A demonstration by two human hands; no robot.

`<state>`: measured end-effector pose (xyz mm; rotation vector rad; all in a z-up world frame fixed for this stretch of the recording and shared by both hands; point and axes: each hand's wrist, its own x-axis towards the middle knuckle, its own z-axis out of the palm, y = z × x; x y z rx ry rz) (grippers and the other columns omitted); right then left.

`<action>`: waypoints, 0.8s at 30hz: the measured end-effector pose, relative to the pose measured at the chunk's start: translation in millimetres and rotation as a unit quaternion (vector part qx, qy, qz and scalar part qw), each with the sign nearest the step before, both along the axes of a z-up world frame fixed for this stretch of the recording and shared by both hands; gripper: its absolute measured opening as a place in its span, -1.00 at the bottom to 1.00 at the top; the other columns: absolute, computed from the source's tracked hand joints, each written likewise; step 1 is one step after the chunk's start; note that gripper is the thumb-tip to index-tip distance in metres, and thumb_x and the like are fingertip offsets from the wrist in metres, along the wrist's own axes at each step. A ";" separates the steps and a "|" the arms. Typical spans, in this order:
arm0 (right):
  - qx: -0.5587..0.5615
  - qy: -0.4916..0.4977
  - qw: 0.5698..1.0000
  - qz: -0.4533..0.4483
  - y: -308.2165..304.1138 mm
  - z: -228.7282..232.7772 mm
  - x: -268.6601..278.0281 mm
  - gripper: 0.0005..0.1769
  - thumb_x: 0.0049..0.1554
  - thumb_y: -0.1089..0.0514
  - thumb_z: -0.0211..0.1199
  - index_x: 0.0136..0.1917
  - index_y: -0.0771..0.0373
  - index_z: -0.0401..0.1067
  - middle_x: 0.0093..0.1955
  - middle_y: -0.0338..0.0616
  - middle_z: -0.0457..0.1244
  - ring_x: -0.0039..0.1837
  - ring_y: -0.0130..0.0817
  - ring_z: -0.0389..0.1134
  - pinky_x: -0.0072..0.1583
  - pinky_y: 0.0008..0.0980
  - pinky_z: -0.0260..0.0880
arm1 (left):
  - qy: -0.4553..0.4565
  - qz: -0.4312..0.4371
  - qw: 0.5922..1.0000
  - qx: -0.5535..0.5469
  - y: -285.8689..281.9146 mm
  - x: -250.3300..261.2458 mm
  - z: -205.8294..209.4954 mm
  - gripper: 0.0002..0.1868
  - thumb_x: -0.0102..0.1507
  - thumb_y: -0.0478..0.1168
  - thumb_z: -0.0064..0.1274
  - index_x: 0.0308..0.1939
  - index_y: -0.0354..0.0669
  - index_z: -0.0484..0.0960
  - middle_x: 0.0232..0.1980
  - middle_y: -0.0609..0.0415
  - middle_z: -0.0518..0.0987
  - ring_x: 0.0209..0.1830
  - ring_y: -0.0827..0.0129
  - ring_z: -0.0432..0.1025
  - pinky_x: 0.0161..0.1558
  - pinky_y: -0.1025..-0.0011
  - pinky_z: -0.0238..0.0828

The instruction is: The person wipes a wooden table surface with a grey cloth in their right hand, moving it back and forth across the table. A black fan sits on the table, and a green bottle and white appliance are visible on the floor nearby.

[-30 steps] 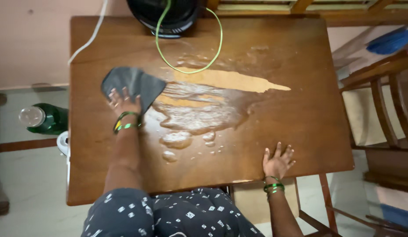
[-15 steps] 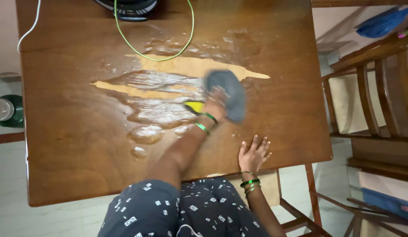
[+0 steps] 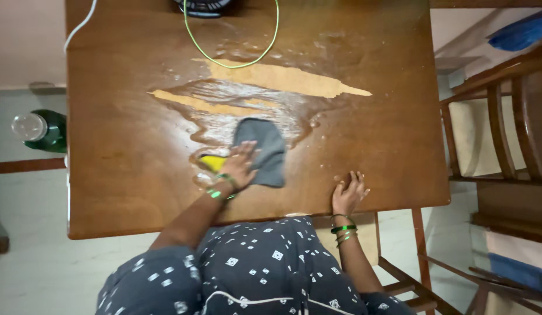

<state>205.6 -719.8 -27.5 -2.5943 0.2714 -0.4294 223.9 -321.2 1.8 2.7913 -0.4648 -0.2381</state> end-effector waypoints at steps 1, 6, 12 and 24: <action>0.011 -0.001 1.000 -0.008 5.4 5.4 2.3 -0.45 0.20 0.02 0.20 0.43 0.17 0.33 0.55 0.03 0.11 0.62 0.04 0.02 0.56 0.43 -0.34 | 0.015 0.025 0.999 0.029 31.0 -16.8 1.1 -0.21 0.27 0.13 -0.07 0.53 -0.10 0.21 0.64 -0.15 0.00 0.63 -0.03 -0.11 0.53 0.01 -0.24; 0.000 -0.019 0.998 0.062 79.1 44.2 21.2 -0.50 0.24 -0.08 0.21 0.37 0.15 0.38 0.51 0.05 0.15 0.57 0.04 0.08 0.50 0.39 -0.26 | -0.014 0.289 0.949 0.121 147.0 -90.5 -4.9 -0.15 0.28 0.25 -0.14 0.55 -0.11 0.22 0.66 -0.13 0.01 0.64 -0.04 -0.11 0.53 -0.09 -0.23; -0.007 -0.001 0.942 0.337 220.8 93.9 16.8 -0.35 0.12 -0.18 0.24 0.43 0.05 0.33 0.56 0.12 0.08 0.55 0.07 0.10 0.47 0.32 0.01 | -0.045 0.423 0.904 0.044 115.3 -61.7 -46.5 -0.03 0.27 0.29 -0.07 0.53 -0.37 0.16 0.65 -0.38 -0.10 0.65 -0.22 -0.27 0.56 -0.12 -0.32; -0.165 0.146 0.915 0.338 144.3 57.6 0.3 -0.30 0.19 -0.26 0.18 0.56 -0.21 0.20 0.73 -0.07 -0.22 0.72 -0.04 -0.29 0.51 0.51 -0.43 | -0.035 0.172 0.969 -0.176 62.5 -10.5 -14.9 -0.10 0.21 -0.09 0.17 0.58 -0.14 0.13 0.54 -0.37 0.24 0.49 -0.29 0.18 0.39 -0.02 0.22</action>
